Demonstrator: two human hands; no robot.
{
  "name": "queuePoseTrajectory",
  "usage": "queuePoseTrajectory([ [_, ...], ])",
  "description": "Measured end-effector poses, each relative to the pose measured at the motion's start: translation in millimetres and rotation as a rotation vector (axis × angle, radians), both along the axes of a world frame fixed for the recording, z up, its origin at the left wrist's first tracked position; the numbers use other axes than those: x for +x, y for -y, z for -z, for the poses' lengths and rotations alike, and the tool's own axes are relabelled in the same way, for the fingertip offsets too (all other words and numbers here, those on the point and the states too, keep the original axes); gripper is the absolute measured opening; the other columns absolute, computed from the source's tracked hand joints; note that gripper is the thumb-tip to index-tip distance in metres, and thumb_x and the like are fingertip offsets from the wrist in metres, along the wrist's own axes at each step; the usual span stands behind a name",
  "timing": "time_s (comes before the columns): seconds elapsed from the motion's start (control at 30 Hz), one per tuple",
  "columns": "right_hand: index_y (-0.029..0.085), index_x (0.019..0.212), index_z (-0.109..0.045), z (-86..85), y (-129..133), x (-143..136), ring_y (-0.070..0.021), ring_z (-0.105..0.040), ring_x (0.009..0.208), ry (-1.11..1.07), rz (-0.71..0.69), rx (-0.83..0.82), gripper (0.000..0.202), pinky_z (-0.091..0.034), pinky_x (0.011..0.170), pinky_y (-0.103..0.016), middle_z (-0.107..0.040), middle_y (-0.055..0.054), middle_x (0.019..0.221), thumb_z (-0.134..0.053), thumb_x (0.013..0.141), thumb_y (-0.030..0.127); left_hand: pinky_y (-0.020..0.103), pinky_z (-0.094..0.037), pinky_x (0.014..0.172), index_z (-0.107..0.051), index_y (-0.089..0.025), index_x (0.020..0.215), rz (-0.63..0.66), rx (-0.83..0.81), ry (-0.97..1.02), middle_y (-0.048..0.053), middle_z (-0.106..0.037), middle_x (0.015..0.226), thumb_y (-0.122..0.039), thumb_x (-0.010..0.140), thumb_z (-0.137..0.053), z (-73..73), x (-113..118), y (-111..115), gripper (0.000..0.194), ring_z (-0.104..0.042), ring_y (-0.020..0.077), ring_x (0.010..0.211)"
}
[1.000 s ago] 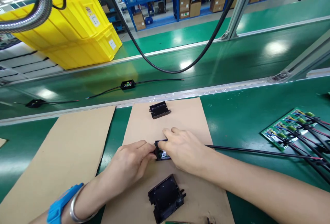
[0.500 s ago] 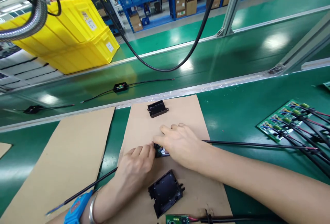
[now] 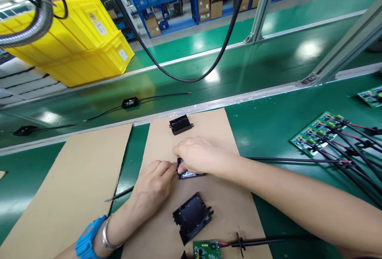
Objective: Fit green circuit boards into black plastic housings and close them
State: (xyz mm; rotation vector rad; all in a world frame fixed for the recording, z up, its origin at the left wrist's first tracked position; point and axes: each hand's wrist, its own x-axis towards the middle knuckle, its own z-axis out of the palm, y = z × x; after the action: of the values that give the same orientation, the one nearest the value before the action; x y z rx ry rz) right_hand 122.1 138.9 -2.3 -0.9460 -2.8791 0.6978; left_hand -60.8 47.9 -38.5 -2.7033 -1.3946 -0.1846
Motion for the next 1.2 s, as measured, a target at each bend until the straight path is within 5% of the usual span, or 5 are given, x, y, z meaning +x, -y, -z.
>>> queuePoseTrajectory([
  [0.3, 0.013, 0.114, -0.061, 4.0, 25.4, 41.5, -0.0291, -0.054, 0.104, -0.040, 0.059, 0.062, 0.053, -0.043, 0.091, -0.043, -0.061, -0.012, 0.108, -0.077, 0.072, 0.042, 0.038, -0.048, 0.095, -0.054, -0.014, 0.121, 0.188, -0.199, 0.230, 0.009, -0.062, 0.118, -0.017, 0.094, -0.046, -28.0, 5.3, -2.6, 0.029, -0.056, 0.0227, 0.106],
  [0.63, 0.016, 0.093, -0.059, 3.3, 24.7, 37.4, -0.0241, -0.055, 0.094, -0.075, 0.074, -0.067, 0.028, -0.047, 0.084, -0.038, -0.061, -0.008, 0.098, -0.074, 0.070, 0.020, 0.035, -0.044, 0.105, -0.056, -0.012, 0.123, 0.377, -0.212, 0.101, 0.008, -0.059, 0.133, -0.016, 0.097, -0.040, -12.8, 5.7, -18.3, 0.031, -0.054, 0.0218, 0.122],
  [0.87, 0.015, 0.131, -0.049, 5.4, 22.1, 64.4, -0.0253, -0.053, 0.115, -0.168, 0.084, -0.117, 0.063, -0.041, 0.100, -0.037, -0.058, -0.012, 0.125, -0.076, 0.077, 0.035, 0.037, -0.047, 0.100, -0.057, -0.011, 0.119, 0.330, -0.186, 0.139, 0.007, -0.058, 0.133, -0.012, 0.094, -0.043, -11.5, 7.9, -14.3, 0.029, -0.054, 0.0236, 0.120],
  [1.03, 0.017, 0.099, -0.061, 1.6, 21.5, 85.3, -0.0202, -0.060, 0.087, -0.096, 0.228, -0.125, 0.012, -0.047, 0.078, -0.033, -0.065, -0.006, 0.094, -0.052, 0.091, 0.021, 0.038, -0.047, 0.097, -0.058, -0.012, 0.117, 0.327, -0.188, 0.156, 0.006, -0.059, 0.132, -0.012, 0.093, -0.043, -7.9, 7.9, -13.8, 0.028, -0.055, 0.0235, 0.115],
  [1.2, 0.016, 0.088, -0.060, 0.1, 21.6, 70.1, -0.0188, -0.058, 0.078, -0.084, 0.214, -0.054, 0.016, -0.043, 0.072, -0.031, -0.062, -0.006, 0.084, -0.045, 0.089, 0.011, 0.039, -0.045, 0.098, -0.057, -0.012, 0.119, 0.310, -0.210, 0.140, 0.007, -0.057, 0.133, -0.011, 0.092, -0.042, -5.3, 7.3, -13.6, 0.031, -0.053, 0.0239, 0.115],
])
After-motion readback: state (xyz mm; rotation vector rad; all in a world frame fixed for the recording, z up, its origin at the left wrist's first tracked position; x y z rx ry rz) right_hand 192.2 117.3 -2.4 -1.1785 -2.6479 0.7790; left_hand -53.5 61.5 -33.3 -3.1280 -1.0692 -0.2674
